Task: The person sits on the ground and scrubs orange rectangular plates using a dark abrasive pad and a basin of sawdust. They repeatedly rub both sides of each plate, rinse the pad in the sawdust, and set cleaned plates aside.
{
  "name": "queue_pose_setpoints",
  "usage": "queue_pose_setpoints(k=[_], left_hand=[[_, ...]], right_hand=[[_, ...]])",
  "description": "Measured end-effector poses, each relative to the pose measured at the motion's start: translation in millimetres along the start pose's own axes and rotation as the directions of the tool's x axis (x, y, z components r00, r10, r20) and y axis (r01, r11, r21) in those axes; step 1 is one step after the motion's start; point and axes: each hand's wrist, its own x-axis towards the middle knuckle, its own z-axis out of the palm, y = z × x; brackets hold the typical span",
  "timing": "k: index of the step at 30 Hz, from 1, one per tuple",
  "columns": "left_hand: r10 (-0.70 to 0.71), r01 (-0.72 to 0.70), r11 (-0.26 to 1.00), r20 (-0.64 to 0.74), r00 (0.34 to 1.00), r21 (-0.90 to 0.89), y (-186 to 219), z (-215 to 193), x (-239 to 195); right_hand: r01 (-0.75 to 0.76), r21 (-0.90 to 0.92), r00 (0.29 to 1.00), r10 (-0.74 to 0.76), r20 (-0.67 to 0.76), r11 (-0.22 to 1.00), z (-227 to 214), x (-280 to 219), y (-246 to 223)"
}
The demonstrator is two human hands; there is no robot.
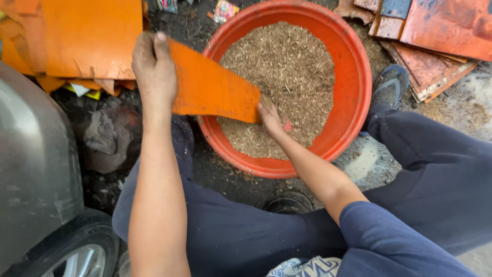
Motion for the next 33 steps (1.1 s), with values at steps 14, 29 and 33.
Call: queue_pose_setpoints(k=[14,29,33], left_hand=[[-0.085,0.085,0.992,-0.004,0.996,0.093,21.3,-12.1,-9.8],[0.021,-0.021,0.999,0.002,1.0,0.045,22.7,-5.6,-6.7],[0.072,-0.073,0.997,0.025,0.997,0.025,29.1,2.6,-8.0]], right_hand=[[-0.263,-0.127,0.959,0.274,0.074,0.956,-12.5,-15.1,-24.0],[-0.165,-0.09,0.985,0.169,0.044,0.982,-28.2,-0.9,-43.5],[-0.172,-0.528,0.912,0.336,0.233,0.832,-51.3,-27.3,-29.3]])
